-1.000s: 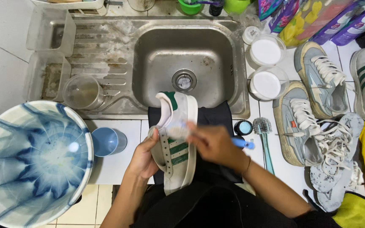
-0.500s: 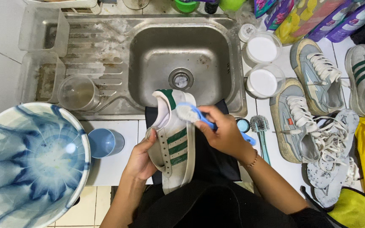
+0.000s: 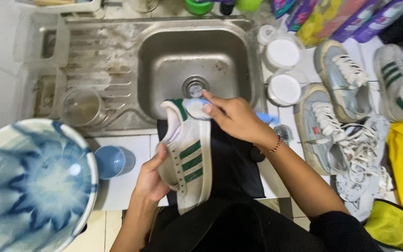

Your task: The person cleans a shoe by applying a cleaning solution with a brush and scrubbing the white surfaces, then uses a blue cup to pour water over the shoe to rinse it.

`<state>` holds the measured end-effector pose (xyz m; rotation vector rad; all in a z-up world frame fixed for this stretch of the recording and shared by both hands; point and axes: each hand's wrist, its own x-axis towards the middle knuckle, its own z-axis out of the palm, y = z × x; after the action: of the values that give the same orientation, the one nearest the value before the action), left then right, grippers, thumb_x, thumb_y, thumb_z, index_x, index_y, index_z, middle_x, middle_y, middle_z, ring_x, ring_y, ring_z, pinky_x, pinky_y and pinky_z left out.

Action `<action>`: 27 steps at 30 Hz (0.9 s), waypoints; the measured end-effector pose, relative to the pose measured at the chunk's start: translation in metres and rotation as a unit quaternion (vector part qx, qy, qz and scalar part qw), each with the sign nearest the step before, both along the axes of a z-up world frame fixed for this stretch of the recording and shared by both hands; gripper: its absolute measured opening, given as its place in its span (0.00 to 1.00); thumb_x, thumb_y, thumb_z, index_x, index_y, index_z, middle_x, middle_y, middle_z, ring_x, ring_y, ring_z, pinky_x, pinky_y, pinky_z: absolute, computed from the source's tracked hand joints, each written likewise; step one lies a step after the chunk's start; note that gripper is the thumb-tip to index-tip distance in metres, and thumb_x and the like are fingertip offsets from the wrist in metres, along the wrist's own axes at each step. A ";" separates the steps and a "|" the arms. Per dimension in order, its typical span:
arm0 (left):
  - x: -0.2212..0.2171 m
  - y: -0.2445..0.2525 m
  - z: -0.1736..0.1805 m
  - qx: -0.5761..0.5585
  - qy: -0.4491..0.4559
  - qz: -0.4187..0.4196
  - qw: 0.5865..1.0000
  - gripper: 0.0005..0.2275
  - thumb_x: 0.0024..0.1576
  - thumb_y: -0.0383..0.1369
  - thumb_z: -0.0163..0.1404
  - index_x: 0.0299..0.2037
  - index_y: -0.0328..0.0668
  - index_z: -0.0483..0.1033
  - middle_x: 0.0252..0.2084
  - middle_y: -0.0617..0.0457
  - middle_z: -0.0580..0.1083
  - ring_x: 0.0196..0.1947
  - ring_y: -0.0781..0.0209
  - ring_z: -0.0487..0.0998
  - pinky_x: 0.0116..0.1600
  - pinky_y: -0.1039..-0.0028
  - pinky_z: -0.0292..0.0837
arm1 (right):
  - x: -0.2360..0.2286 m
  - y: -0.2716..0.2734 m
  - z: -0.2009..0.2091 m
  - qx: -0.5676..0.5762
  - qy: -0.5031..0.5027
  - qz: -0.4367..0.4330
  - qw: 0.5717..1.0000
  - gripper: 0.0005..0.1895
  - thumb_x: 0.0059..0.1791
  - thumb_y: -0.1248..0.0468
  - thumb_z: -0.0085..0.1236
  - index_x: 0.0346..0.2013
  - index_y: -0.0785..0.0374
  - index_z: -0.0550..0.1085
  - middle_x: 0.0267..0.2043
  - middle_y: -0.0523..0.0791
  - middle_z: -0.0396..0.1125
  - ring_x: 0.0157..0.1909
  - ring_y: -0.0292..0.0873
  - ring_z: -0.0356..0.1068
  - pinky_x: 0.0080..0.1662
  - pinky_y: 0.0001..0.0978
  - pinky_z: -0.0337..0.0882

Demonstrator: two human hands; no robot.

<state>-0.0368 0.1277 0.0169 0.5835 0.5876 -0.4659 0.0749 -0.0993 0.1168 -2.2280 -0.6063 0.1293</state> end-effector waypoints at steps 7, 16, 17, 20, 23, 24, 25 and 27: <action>-0.007 0.006 -0.005 -0.111 -0.133 0.027 0.984 0.15 0.61 0.38 0.49 0.53 0.38 0.73 0.58 0.34 0.72 0.59 0.35 0.71 0.63 0.42 0.64 | 0.071 -0.097 0.002 -0.188 0.111 -0.144 0.965 0.11 0.55 0.56 0.52 0.42 0.57 0.78 0.20 0.41 0.64 0.20 0.39 0.58 0.27 0.32 0.57; 0.001 0.001 -0.005 -0.105 -0.169 0.033 0.979 0.08 0.62 0.37 0.49 0.41 0.42 0.75 0.58 0.39 0.73 0.57 0.38 0.73 0.59 0.44 0.68 | 0.204 -0.221 -0.131 -0.572 -0.123 -0.190 0.788 0.12 0.44 0.66 0.50 0.35 0.52 0.81 0.39 0.47 0.75 0.38 0.54 0.77 0.34 0.46 0.71; 0.002 0.001 -0.005 -0.101 -0.140 0.028 0.985 0.13 0.61 0.39 0.48 0.50 0.39 0.72 0.58 0.38 0.72 0.58 0.38 0.72 0.60 0.44 0.66 | 0.214 -0.221 -0.141 -0.568 -0.100 -0.174 0.798 0.14 0.45 0.66 0.48 0.39 0.53 0.81 0.45 0.48 0.72 0.41 0.55 0.77 0.37 0.46 0.73; 0.003 0.005 -0.010 -0.093 -0.126 0.031 0.987 0.16 0.61 0.40 0.46 0.53 0.39 0.72 0.58 0.37 0.73 0.57 0.38 0.73 0.60 0.43 0.66 | 0.229 -0.205 -0.147 -0.570 -0.059 -0.141 0.807 0.17 0.49 0.63 0.45 0.46 0.56 0.81 0.55 0.53 0.68 0.45 0.55 0.76 0.40 0.47 0.75; 0.005 0.006 -0.008 -0.081 -0.143 0.036 0.986 0.13 0.62 0.40 0.47 0.48 0.41 0.74 0.57 0.38 0.74 0.56 0.38 0.74 0.59 0.43 0.68 | 0.233 -0.198 -0.145 -0.599 -0.057 -0.133 0.787 0.16 0.53 0.58 0.44 0.47 0.53 0.80 0.53 0.50 0.71 0.46 0.53 0.77 0.40 0.44 0.73; 0.006 0.006 -0.005 -0.074 -0.149 0.035 0.985 0.13 0.61 0.41 0.48 0.49 0.41 0.75 0.57 0.38 0.74 0.56 0.38 0.74 0.58 0.44 0.68 | 0.234 -0.199 -0.145 -0.620 -0.077 -0.141 0.768 0.15 0.54 0.56 0.45 0.44 0.49 0.81 0.45 0.45 0.76 0.46 0.51 0.77 0.40 0.40 0.71; 0.005 0.007 -0.006 -0.073 -0.149 0.036 0.985 0.13 0.61 0.41 0.48 0.49 0.41 0.75 0.57 0.38 0.74 0.56 0.38 0.74 0.58 0.44 0.68 | 0.225 -0.195 -0.120 -0.620 -0.077 -0.140 0.768 0.15 0.54 0.56 0.45 0.44 0.49 0.81 0.45 0.45 0.76 0.46 0.51 0.77 0.40 0.40 0.71; 0.003 0.009 -0.009 -0.084 -0.161 0.060 0.982 0.09 0.62 0.38 0.48 0.42 0.42 0.74 0.56 0.40 0.74 0.55 0.40 0.74 0.58 0.45 0.68 | 0.208 -0.185 -0.071 -0.581 -0.032 -0.169 0.795 0.13 0.48 0.70 0.44 0.36 0.62 0.79 0.35 0.47 0.74 0.39 0.50 0.74 0.38 0.44 0.74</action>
<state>-0.0335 0.1363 0.0075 0.4460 0.2696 -0.2953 0.2834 -0.2846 0.0460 -3.5125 -0.0908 0.3025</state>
